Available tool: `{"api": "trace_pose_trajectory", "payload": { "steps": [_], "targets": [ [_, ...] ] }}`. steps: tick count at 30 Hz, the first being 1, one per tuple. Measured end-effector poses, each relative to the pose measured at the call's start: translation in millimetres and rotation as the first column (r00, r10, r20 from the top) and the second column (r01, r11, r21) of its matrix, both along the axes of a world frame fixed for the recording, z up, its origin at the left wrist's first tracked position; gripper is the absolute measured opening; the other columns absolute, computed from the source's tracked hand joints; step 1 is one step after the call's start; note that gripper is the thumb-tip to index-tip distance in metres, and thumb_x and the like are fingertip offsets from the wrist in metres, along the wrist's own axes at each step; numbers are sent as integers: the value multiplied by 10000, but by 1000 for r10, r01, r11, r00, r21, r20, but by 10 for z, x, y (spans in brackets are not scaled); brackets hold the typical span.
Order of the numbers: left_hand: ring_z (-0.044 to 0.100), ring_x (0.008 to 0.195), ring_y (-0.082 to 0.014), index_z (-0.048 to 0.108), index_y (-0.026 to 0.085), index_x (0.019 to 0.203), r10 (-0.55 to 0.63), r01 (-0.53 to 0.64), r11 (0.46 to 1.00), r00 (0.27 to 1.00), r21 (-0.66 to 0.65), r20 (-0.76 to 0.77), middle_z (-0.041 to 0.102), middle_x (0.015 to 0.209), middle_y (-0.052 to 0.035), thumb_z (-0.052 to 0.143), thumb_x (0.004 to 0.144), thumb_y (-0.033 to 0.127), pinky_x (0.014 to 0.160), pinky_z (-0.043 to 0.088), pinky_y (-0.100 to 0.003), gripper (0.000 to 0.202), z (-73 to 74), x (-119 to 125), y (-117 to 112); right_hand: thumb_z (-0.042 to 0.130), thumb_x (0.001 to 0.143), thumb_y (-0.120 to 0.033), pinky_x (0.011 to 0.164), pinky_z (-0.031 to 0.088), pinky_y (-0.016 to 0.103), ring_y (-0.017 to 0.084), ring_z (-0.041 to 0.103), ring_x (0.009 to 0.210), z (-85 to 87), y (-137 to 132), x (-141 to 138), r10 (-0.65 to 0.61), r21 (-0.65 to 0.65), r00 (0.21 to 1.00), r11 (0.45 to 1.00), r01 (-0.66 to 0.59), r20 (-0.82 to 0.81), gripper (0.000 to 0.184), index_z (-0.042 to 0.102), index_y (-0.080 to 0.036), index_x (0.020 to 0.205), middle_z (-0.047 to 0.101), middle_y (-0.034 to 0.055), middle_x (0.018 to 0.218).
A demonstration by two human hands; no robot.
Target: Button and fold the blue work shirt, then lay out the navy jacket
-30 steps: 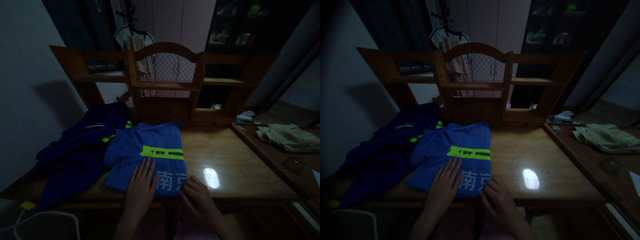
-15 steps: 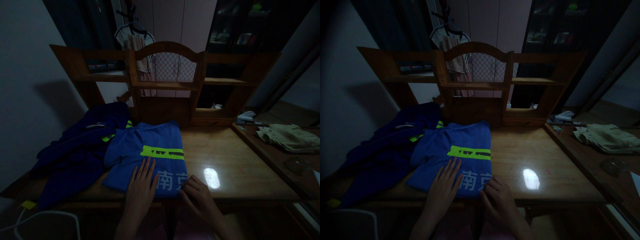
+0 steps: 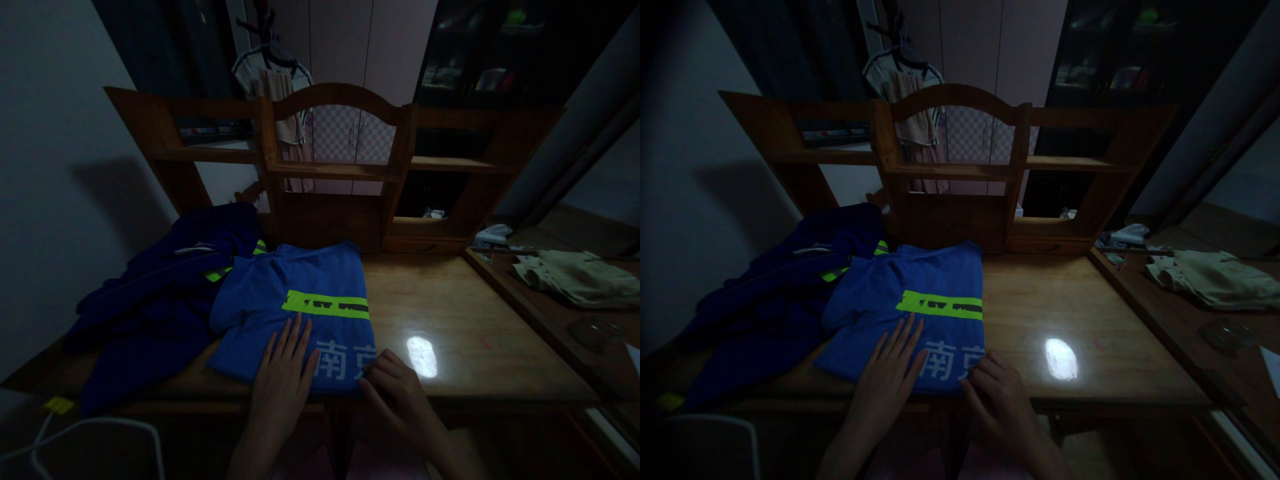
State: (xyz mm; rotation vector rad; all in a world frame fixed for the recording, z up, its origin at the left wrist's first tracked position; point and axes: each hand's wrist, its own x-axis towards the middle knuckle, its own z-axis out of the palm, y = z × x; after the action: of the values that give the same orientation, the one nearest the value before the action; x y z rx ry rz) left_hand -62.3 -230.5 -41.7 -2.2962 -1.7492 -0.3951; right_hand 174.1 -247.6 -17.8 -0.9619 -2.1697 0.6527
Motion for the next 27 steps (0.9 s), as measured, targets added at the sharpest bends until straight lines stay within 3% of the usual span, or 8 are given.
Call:
{"api": "trace_pose_trajectory", "payload": {
  "steps": [7, 11, 13, 15, 18, 22, 23, 27],
  "targets": [
    [125, 1403, -228, 207, 210, 1474, -29, 29, 1000, 1000, -3, -11, 148, 1515, -34, 318, 961, 395, 1113, 237, -480, 556, 9, -20, -31, 416, 1024, -240, 738, 353, 341, 194, 489, 805, 46, -23, -6, -13, -41, 1000, 999, 12, -27, 292, 480, -172, 747, 520, 21, 807],
    [132, 1402, -224, 210, 213, 1473, -33, 33, 999, 999, 2, 14, 158, 1514, -32, 301, 965, 326, 1118, 229, -467, 529, 7, -20, -44, 479, 1013, -337, 726, 436, 293, 194, 527, 858, 150, 98, -3, -83, -176, 984, 983, 55, -160, 283, 551, -181, 788, 539, 38, 917],
    [138, 1401, -216, 201, 215, 1475, -22, 23, 1000, 999, -21, 37, 161, 1513, -32, 292, 965, 295, 1120, 235, -454, 524, 11, -25, -44, 503, 994, -389, 729, 479, 262, 200, 533, 947, 200, 350, 32, -190, -188, 954, 971, 148, -234, 230, 581, -183, 928, 512, 65, 1083],
    [136, 1400, -222, 201, 212, 1474, -1, 4, 999, 997, -51, 72, 164, 1513, -41, 282, 971, 299, 1122, 225, -463, 518, 41, -21, -64, 543, 966, -412, 756, 493, 254, 219, 511, 1039, 229, 756, 69, -313, -146, 933, 946, 289, -179, 291, 548, -165, 1119, 473, 102, 1184],
    [100, 1402, -259, 173, 210, 1479, -45, 65, 988, 988, -137, 148, 105, 1520, -72, 301, 964, 450, 1119, 208, -495, 582, 166, 53, -155, 579, 960, -400, 740, 484, 238, 210, 580, 927, 240, 1509, 59, -536, -154, 805, 799, 581, 257, 467, 442, -95, 1286, 504, 150, 1175],
    [74, 1403, -267, 68, 227, 1488, -340, 406, 870, 905, -280, 257, 28, 1523, -83, 430, 768, 746, 1123, 229, -462, 959, 341, 314, -283, 537, 975, -482, 725, 471, 277, 289, 597, 899, 237, 2263, -112, -544, -143, 726, 751, 645, 421, 461, 605, -31, 1045, 606, 181, 933],
    [72, 1403, -267, 73, 226, 1488, -363, 433, 855, 893, -286, 266, 32, 1523, -86, 472, 731, 757, 1126, 222, -465, 1007, 350, 389, -290, 527, 974, -503, 727, 468, 279, 301, 593, 916, 231, 2361, -164, -546, -133, 713, 745, 653, 441, 479, 622, -35, 1007, 608, 188, 928],
    [118, 1401, -237, 110, 239, 1483, -299, 355, 906, 923, -233, 244, 69, 1521, -82, 618, 780, 553, 1136, 198, -471, 922, 252, 591, -236, 569, 951, -495, 749, 459, 268, 305, 574, 985, 165, 2476, -313, -549, -90, 681, 743, 663, 485, 453, 617, -54, 1047, 598, 191, 1006]
  ]
}}
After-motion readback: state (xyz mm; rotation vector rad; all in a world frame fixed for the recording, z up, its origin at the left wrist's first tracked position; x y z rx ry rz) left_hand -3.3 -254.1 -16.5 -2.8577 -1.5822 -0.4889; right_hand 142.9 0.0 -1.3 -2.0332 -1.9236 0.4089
